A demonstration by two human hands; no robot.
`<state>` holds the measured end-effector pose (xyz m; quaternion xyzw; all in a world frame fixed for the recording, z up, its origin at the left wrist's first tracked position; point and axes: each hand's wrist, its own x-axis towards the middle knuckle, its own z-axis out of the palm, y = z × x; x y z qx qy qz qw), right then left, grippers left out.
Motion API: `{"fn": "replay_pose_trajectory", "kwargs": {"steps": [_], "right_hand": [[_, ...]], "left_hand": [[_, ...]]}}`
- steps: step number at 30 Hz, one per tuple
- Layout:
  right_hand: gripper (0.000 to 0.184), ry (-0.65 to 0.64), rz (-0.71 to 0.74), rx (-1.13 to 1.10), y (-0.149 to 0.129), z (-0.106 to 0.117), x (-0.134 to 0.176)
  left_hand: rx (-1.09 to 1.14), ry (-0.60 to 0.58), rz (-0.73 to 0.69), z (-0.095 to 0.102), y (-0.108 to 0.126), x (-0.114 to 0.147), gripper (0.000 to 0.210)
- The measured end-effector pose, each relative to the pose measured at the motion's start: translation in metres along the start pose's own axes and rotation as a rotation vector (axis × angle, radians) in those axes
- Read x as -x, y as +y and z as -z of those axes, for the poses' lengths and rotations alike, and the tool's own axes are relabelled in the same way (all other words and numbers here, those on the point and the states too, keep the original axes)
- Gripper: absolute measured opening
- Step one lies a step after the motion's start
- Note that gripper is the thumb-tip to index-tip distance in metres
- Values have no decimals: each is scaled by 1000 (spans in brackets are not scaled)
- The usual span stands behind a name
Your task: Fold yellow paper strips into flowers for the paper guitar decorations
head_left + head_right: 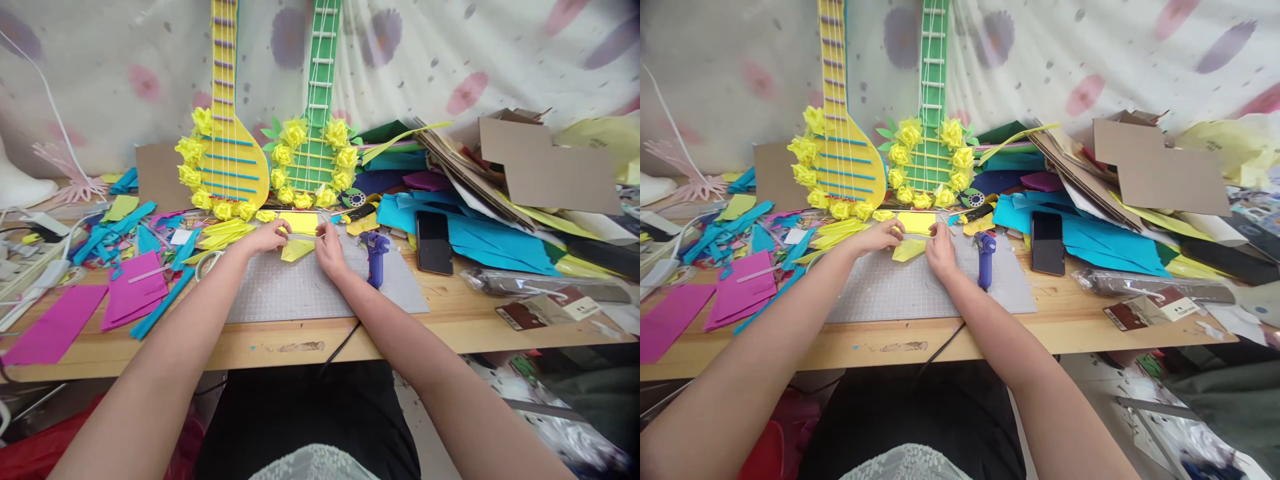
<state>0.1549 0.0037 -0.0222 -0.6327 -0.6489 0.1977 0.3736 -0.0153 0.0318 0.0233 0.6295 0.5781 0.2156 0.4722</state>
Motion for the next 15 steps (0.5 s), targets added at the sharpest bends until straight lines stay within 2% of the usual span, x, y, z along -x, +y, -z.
{"fn": "replay_pose_trajectory", "kwargs": {"steps": [4,10,12,15], "right_hand": [[37,19,-34,3,2,1,-2],[25,46,-50,-110,7,-1,-7],[25,64,-40,-128,8,-1,-7],[25,105,35,-88,4,2,-3]], "left_hand": [[77,-76,5,-4,0,6,16],[37,-113,9,-7,-2,3,29],[108,-53,-24,-8,-2,1,28],[438,235,-112,-13,0,0,21]]}}
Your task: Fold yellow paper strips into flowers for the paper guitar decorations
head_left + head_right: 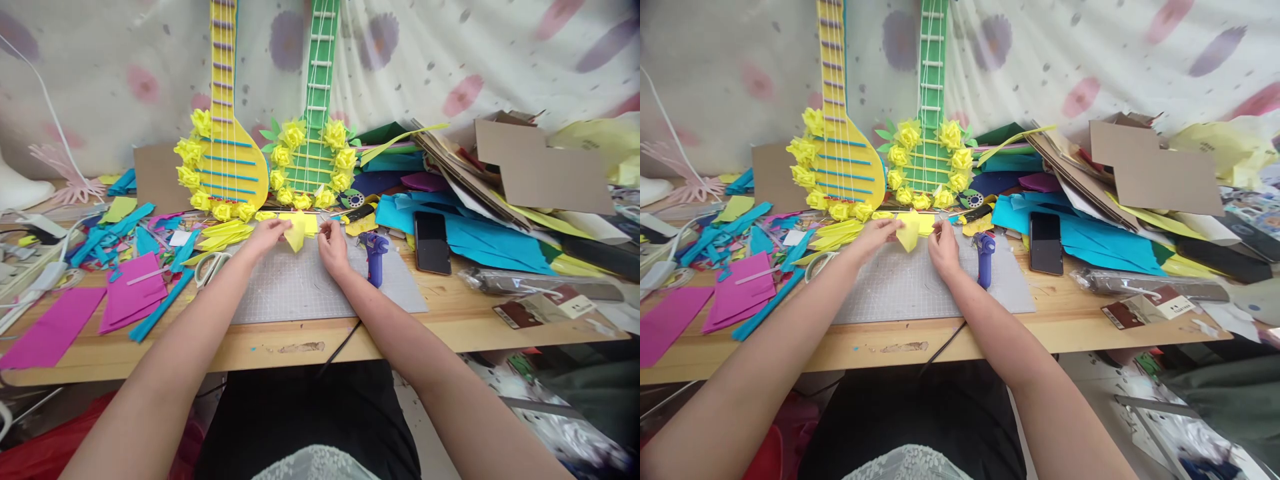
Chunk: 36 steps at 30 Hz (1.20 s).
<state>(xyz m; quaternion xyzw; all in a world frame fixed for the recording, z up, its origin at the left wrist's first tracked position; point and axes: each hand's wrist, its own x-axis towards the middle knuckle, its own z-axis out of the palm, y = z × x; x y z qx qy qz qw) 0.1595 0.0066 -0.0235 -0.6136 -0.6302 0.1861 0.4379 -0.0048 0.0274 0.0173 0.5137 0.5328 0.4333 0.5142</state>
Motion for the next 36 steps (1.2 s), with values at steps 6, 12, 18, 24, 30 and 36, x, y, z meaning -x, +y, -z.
{"fn": "replay_pose_trajectory", "kwargs": {"steps": [6,12,18,24,30,36], "right_hand": [[30,-146,379,279,-19,2,14],[35,-220,460,476,-21,-11,9],[30,-208,427,474,-17,-15,4],[33,-228,423,304,-12,-13,5],[35,-259,370,140,-1,-6,3],[35,-330,476,316,-9,-4,4]], "left_hand": [[386,268,-3,-17,-2,18,15],[533,200,102,-24,-13,36,17],[414,203,66,-16,-24,37,19],[-81,343,-137,5,-33,33,22],[-774,239,-417,25,-42,30,35],[-915,200,-384,23,-46,23,34]]}}
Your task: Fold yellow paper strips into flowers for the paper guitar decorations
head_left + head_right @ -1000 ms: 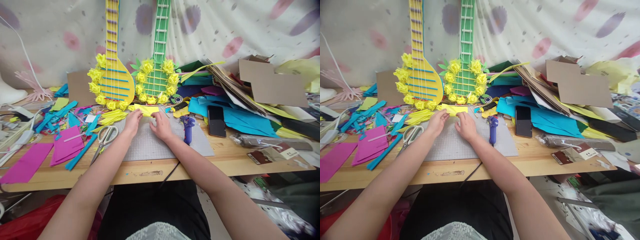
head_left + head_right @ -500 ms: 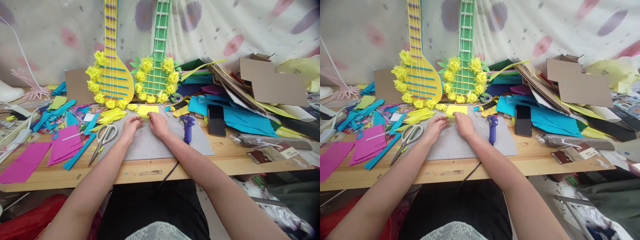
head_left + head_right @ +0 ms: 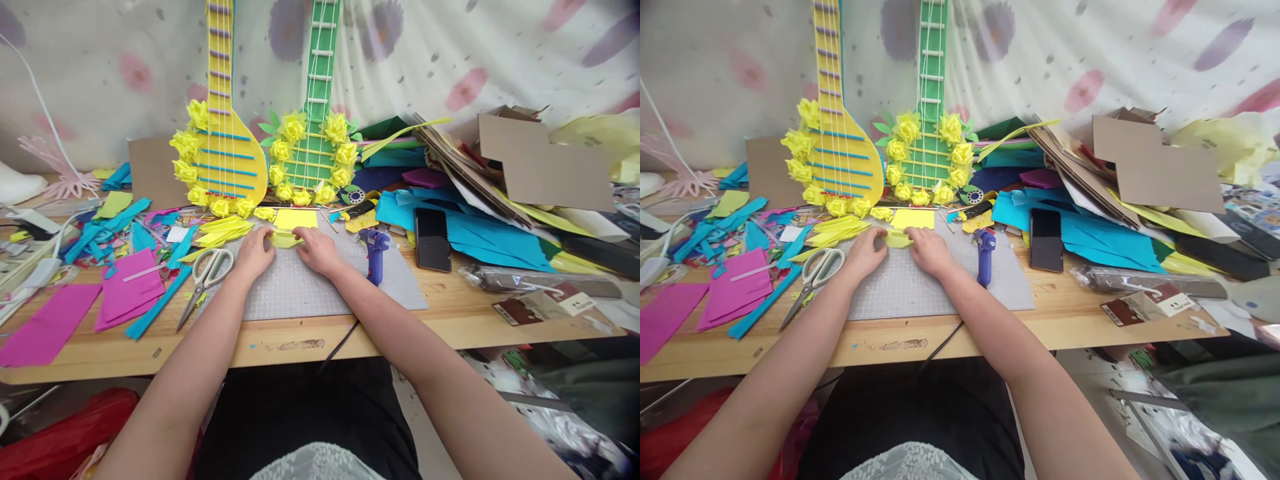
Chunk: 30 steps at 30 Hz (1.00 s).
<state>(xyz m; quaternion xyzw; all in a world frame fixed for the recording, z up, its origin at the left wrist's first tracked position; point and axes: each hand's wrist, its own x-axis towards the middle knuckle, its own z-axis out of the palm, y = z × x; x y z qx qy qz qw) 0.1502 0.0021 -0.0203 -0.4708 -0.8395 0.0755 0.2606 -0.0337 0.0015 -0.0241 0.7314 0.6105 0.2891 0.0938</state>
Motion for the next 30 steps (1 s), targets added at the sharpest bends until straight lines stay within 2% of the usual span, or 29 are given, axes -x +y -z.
{"fn": "replay_pose_trajectory", "kwargs": {"steps": [3,6,10,13,17,22,25,30], "right_hand": [[33,-48,5,94,-7,-2,-5],[31,-36,-52,101,-7,-4,-7],[32,36,-116,-43,4,-5,-2],[32,42,-159,-183,10,-4,1],[29,14,-233,-324,12,-5,0],[26,11,-363,-456,14,-10,-5],[23,22,-412,-457,13,-12,-7],[24,28,-489,-324,3,-12,-9]], "left_hand": [[-28,-3,19,-1,2,0,35],[-48,8,24,0,6,3,39],[14,21,5,3,11,8,45],[71,10,-9,4,15,10,38],[85,-26,64,4,18,10,23],[99,-24,143,3,18,9,20],[116,-13,154,1,18,9,20],[97,24,184,-1,18,6,24]]}}
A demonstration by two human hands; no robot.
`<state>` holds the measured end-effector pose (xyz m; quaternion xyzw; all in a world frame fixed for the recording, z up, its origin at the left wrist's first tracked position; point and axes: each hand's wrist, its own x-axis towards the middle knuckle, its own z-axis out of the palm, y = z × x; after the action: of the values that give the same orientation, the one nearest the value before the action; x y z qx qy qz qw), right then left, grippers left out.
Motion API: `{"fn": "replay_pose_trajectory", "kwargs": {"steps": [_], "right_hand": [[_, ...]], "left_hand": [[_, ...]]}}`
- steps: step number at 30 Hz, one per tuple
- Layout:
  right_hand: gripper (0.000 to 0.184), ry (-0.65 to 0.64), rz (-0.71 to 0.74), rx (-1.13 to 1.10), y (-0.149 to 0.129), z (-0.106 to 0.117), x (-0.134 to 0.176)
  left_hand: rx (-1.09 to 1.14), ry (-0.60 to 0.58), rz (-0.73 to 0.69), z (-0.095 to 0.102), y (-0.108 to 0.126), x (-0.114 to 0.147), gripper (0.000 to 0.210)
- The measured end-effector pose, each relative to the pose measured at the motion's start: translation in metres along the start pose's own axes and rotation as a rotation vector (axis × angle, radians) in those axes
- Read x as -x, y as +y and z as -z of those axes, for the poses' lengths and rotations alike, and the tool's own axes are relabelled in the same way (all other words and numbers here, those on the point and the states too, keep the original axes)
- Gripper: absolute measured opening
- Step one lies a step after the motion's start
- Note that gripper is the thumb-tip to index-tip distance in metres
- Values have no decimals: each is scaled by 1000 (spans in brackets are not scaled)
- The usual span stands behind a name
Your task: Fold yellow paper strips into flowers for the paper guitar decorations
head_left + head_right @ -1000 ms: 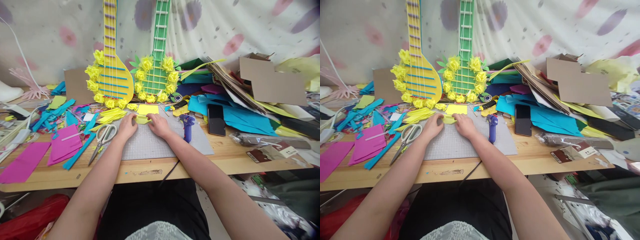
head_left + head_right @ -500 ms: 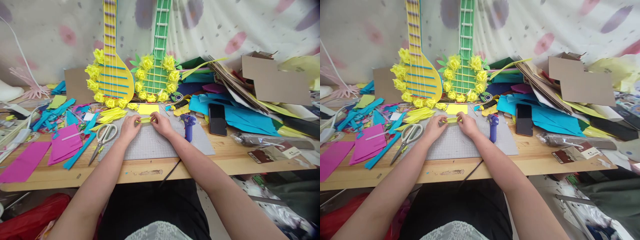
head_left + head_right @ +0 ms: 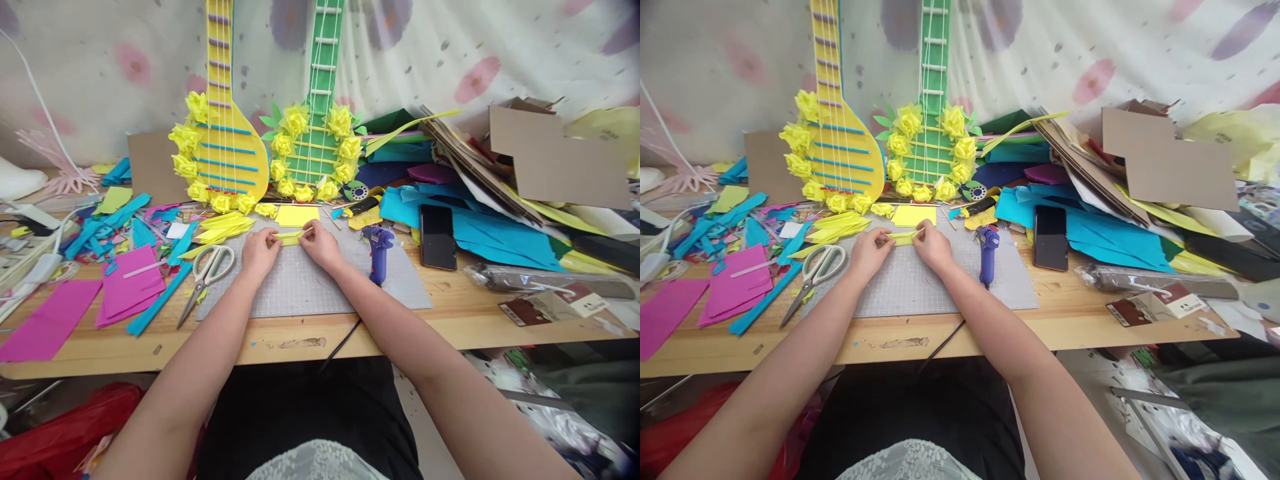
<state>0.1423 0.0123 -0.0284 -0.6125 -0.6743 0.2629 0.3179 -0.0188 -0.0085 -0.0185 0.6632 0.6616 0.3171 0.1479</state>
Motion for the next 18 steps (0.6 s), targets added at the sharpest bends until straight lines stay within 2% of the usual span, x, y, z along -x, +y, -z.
{"fn": "replay_pose_trajectory", "kwargs": {"steps": [18], "right_hand": [[17,47,65,200,-10,-3,9]], "left_hand": [[-132,30,-16,-4,0,-1,26]]}}
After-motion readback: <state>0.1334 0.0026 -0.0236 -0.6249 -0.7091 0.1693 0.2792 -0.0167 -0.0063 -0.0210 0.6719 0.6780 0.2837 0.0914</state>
